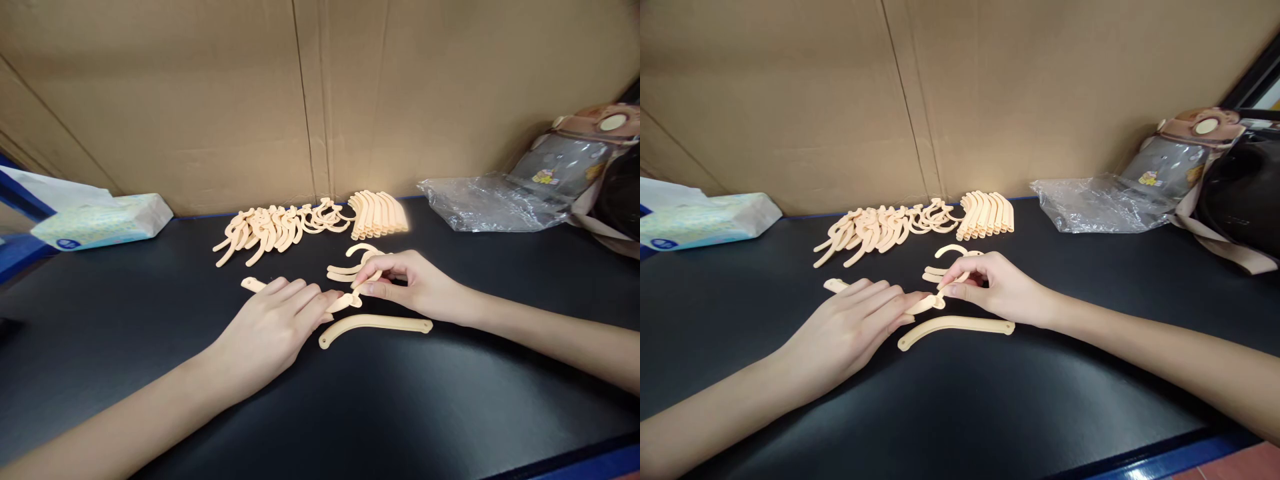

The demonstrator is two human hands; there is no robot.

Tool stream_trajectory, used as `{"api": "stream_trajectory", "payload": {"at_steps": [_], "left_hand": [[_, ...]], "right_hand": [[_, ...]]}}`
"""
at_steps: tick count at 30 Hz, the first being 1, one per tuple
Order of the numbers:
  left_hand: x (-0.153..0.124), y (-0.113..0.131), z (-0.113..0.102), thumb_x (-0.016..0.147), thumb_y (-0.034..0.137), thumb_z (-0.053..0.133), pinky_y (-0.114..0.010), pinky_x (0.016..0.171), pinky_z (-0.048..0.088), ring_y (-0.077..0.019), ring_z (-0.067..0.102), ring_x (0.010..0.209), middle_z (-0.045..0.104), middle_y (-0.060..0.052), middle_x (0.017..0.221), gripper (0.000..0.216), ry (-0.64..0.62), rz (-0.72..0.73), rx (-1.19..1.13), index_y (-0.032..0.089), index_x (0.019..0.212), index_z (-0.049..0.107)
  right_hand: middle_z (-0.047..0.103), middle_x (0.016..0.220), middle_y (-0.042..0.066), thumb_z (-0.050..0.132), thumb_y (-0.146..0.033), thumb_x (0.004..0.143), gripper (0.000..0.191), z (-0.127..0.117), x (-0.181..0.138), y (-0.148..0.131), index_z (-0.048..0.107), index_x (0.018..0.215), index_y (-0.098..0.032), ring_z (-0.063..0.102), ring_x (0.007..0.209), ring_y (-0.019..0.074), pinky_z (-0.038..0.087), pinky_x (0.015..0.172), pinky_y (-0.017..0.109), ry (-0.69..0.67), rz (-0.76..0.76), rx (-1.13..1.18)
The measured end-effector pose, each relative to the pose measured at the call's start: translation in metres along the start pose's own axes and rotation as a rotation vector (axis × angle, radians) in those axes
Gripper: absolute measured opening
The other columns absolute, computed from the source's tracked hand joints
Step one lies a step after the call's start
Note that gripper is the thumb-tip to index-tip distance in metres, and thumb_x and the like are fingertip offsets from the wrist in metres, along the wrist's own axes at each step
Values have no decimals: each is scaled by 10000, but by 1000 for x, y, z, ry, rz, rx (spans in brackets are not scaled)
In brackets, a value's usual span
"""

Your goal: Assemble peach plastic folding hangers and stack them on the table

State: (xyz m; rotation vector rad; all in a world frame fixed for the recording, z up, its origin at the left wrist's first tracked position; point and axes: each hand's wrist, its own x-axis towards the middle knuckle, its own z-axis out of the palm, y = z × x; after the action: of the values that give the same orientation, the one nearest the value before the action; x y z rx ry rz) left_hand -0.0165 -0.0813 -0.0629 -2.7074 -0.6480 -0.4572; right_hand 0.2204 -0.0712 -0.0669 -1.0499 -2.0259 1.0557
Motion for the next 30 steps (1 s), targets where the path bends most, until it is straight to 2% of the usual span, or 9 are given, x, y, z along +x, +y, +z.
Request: {"api": "stream_trajectory", "payload": {"at_steps": [7, 12, 15, 18, 22, 25, 27, 30], "left_hand": [[1, 0, 0, 997, 168, 329, -312, 597, 371, -179, 556, 664, 624, -40, 783, 267, 38, -58, 5, 96, 1052, 580], [0, 1, 1, 968, 152, 367, -336, 636, 447, -213, 610, 744, 640, -70, 907, 322, 4, -114, 42, 92, 1265, 475], [-1, 2, 0, 942, 97, 349, -315, 635, 481, -202, 621, 754, 627, -66, 899, 318, 1, -136, -8, 96, 1237, 469], [-3, 4, -2, 949, 121, 339, -266, 614, 490, -171, 638, 770, 630, -57, 953, 271, -5, -270, -191, 145, 1194, 452], [-4, 0, -7, 969, 283, 378, -227, 583, 481, -138, 620, 717, 630, -6, 896, 194, -61, -574, -630, 231, 1142, 446], [0, -5, -10, 957, 385, 410, -182, 484, 442, -114, 542, 635, 583, 10, 816, 199, -96, -776, -976, 226, 1047, 490], [4, -8, -11, 940, 446, 438, -162, 442, 424, -103, 506, 605, 571, 13, 786, 252, -130, -865, -1148, 209, 950, 524], [6, -10, -13, 901, 468, 518, -150, 467, 449, -86, 510, 587, 593, 13, 759, 294, -143, -952, -1327, 184, 841, 562]], "right_hand": [[617, 796, 13, 597, -367, 861, 222, 3, -2, -1, 695, 925, -178, 520, 677, 121, 433, 631, 261, 61, -27, -12], [566, 743, -1, 568, -300, 890, 279, 4, -6, -4, 639, 1126, -168, 482, 643, 113, 425, 594, 247, 29, -174, -153], [603, 940, 32, 535, -249, 913, 388, 5, -10, -5, 529, 1300, -220, 533, 763, 120, 463, 694, 253, -14, -289, -299], [580, 1145, 58, 480, -247, 946, 396, 6, -14, -6, 485, 1342, -265, 556, 888, 130, 469, 785, 270, -48, -372, -427], [627, 1017, 60, 527, -333, 926, 285, 5, -16, -6, 628, 1153, -194, 576, 891, 146, 466, 759, 257, -42, -474, -557], [641, 919, 50, 587, -410, 882, 282, 5, -14, -6, 684, 966, -158, 580, 839, 145, 454, 735, 246, -14, -559, -641], [638, 903, 44, 591, -429, 876, 293, 5, -13, -5, 687, 933, -157, 573, 803, 139, 443, 719, 243, -11, -596, -702], [633, 890, 32, 575, -404, 892, 261, 6, -13, -5, 682, 927, -168, 555, 760, 126, 420, 688, 237, -16, -633, -774]]}}
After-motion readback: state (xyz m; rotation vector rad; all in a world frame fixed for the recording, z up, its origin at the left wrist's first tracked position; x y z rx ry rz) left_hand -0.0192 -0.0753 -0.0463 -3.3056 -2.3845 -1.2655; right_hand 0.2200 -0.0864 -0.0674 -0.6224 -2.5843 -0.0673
